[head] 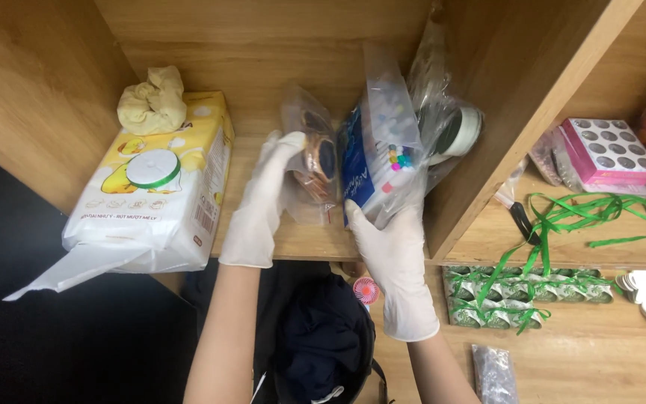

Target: Sorting and organizing small supply bags and items on a workspace and shelf.

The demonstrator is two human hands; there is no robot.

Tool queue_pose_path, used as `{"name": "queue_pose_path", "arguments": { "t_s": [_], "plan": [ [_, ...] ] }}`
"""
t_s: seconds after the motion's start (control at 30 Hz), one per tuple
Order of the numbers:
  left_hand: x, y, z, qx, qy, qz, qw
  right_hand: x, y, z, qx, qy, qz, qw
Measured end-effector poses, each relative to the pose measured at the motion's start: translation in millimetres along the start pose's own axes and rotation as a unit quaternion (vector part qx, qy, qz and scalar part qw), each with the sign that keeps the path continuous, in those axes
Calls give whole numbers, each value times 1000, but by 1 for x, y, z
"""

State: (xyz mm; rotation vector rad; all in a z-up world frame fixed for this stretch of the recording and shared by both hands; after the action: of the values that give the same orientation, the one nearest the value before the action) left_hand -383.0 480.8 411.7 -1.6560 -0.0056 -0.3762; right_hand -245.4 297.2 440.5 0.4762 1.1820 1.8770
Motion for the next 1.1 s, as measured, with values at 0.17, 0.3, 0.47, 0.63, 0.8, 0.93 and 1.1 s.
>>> {"name": "queue_pose_path", "arguments": {
  "t_s": [0.17,0.3,0.47,0.63,0.8,0.93,1.1],
  "plan": [
    [-55,-32,-6,164,-169,76,969,-12,4,3,144,21,134,980],
    [-59,-43,-33,182,-160,95,966,-16,5,-3,40,68,128,989],
    [-18,-69,-88,279,-170,372,869,-15,8,-6,61,71,161,982],
    [46,-20,-111,122,149,81,978,-20,9,-14,78,80,169,979],
    [71,-2,-100,185,194,142,953,-17,1,-17,90,87,204,971],
    [77,-4,-96,82,170,106,976,-7,-4,-14,115,98,218,964],
    [66,1,-97,167,155,123,966,-24,21,-23,137,100,125,977]
  ]
}}
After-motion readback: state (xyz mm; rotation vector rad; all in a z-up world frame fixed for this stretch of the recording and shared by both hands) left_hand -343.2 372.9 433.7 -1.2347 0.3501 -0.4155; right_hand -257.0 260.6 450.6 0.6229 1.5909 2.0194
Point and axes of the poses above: each hand's wrist, its own z-axis towards the middle knuckle, its own x-axis out of the palm, y = z × x, the point moved 8 cm from there along z, towards the middle knuckle, and after that the axes turned 9 degrees about -y, right-handed, at the moved point
